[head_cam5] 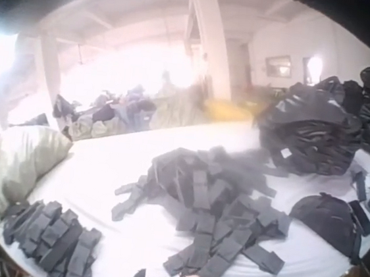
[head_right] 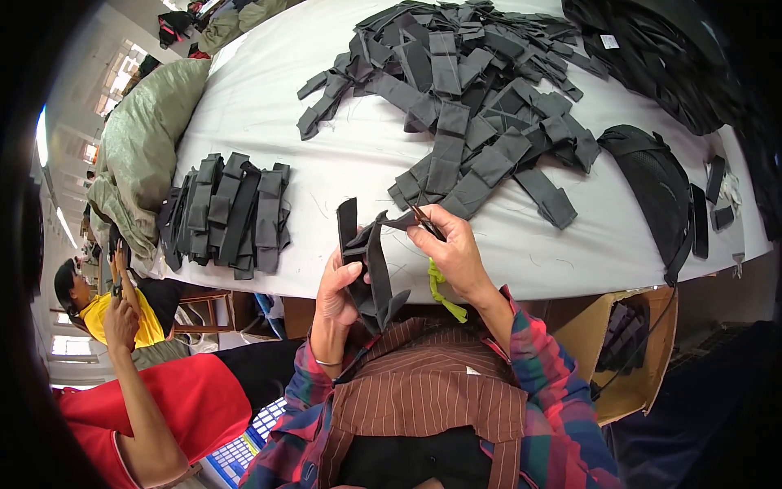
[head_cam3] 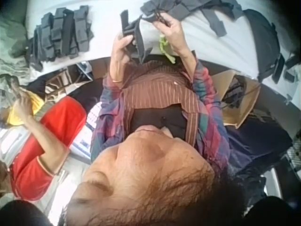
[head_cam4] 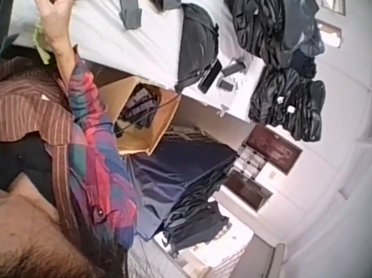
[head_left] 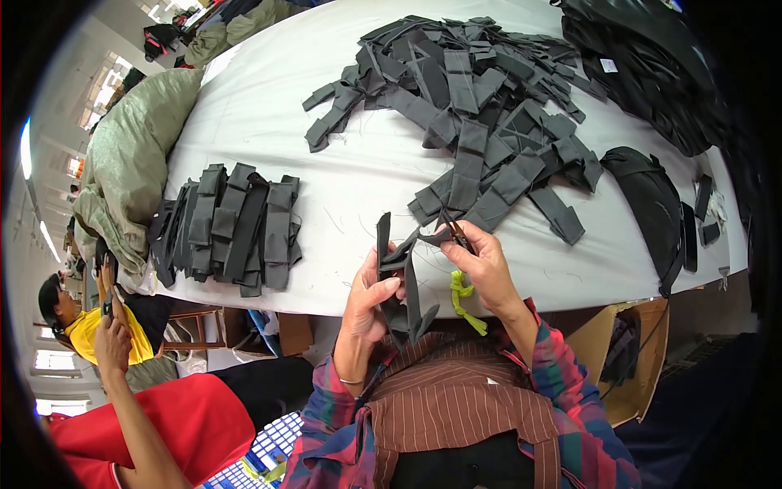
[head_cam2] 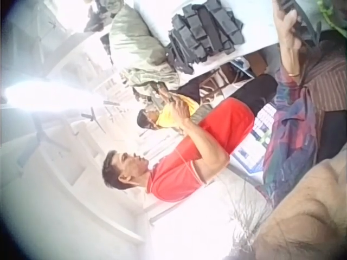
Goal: Trimming excess threads and small bits from black fabric pieces using small scissors at a workstation.
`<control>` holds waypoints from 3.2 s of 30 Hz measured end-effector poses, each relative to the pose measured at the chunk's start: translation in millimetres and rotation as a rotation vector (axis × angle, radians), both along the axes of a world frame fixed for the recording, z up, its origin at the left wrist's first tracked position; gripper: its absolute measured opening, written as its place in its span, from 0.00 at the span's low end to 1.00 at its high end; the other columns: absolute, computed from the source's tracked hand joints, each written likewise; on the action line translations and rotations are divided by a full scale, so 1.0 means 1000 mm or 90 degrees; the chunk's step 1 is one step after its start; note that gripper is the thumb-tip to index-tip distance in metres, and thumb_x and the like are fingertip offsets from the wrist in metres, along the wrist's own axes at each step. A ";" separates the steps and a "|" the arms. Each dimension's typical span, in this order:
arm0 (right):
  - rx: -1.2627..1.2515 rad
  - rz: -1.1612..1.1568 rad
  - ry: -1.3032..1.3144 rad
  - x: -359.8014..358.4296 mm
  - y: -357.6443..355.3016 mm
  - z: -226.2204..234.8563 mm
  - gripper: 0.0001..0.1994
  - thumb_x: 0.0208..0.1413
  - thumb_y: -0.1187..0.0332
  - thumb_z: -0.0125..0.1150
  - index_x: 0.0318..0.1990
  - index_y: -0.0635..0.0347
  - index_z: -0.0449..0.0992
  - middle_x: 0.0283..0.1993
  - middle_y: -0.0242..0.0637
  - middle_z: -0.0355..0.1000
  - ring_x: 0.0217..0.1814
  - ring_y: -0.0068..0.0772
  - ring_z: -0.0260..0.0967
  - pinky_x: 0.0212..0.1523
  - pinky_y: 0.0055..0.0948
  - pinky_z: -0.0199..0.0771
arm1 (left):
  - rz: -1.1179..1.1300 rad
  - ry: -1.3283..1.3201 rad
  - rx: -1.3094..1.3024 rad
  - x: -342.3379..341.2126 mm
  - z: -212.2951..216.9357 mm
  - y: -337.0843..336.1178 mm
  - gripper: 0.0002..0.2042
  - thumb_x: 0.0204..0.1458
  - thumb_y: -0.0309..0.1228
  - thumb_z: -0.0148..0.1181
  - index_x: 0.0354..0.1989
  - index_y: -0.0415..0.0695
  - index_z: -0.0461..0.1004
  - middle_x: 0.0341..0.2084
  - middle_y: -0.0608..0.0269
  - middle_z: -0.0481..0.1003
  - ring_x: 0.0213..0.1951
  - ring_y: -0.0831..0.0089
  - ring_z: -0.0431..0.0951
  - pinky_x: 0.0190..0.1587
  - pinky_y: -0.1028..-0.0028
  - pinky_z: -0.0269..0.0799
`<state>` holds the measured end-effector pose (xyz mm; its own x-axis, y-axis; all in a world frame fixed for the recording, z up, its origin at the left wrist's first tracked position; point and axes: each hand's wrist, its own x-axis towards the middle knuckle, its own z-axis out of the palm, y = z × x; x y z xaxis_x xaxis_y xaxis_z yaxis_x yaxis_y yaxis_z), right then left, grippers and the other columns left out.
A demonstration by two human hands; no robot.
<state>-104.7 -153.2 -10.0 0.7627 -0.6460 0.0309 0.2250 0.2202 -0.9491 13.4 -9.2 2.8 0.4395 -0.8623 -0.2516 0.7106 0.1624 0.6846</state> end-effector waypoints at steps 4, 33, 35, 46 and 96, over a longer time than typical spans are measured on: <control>0.013 -0.005 0.037 -0.003 -0.002 -0.001 0.05 0.55 0.72 0.56 0.39 0.58 0.75 0.28 0.17 0.63 0.28 0.08 0.51 0.29 0.13 0.49 | -0.084 -0.025 -0.051 0.003 0.000 0.002 0.26 0.41 0.29 0.68 0.48 0.44 0.61 0.30 0.63 0.69 0.27 0.74 0.70 0.30 0.78 0.67; -0.628 -0.202 0.178 0.001 -0.012 0.019 0.11 0.46 0.71 0.65 0.39 0.55 0.78 0.31 0.30 0.75 0.30 0.32 0.67 0.34 0.30 0.62 | -0.101 -0.176 0.107 0.000 0.016 0.003 0.28 0.53 0.17 0.53 0.63 0.38 0.54 0.41 0.49 0.76 0.37 0.61 0.81 0.41 0.70 0.78; -0.608 -0.204 0.147 -0.002 -0.015 0.011 0.10 0.46 0.71 0.64 0.38 0.54 0.78 0.31 0.30 0.75 0.29 0.32 0.67 0.34 0.30 0.62 | -0.104 -0.187 0.116 0.003 0.011 0.005 0.28 0.53 0.17 0.52 0.64 0.38 0.53 0.40 0.50 0.76 0.36 0.62 0.81 0.40 0.71 0.77; -0.238 -0.172 0.175 -0.024 -0.016 -0.015 0.12 0.53 0.74 0.61 0.45 0.64 0.76 0.36 0.31 0.76 0.37 0.17 0.68 0.40 0.18 0.68 | 0.322 -1.090 0.284 0.113 0.089 0.033 0.24 0.49 0.17 0.49 0.58 0.35 0.65 0.54 0.50 0.70 0.54 0.70 0.70 0.57 0.73 0.63; 0.015 -0.320 -0.086 -0.042 -0.031 -0.053 0.11 0.59 0.69 0.58 0.47 0.64 0.73 0.31 0.23 0.66 0.31 0.12 0.59 0.34 0.14 0.59 | -0.442 -0.773 -0.063 -0.056 -0.013 0.009 0.08 0.48 0.26 0.63 0.37 0.41 0.79 0.38 0.55 0.78 0.45 0.59 0.77 0.46 0.66 0.72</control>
<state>-146.2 -184.7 -63.0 0.3480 -0.9333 0.0885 0.4287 0.0744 -0.9004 -42.6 -0.1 -10.2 -0.1815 -0.9823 0.0470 -0.3543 0.1098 0.9287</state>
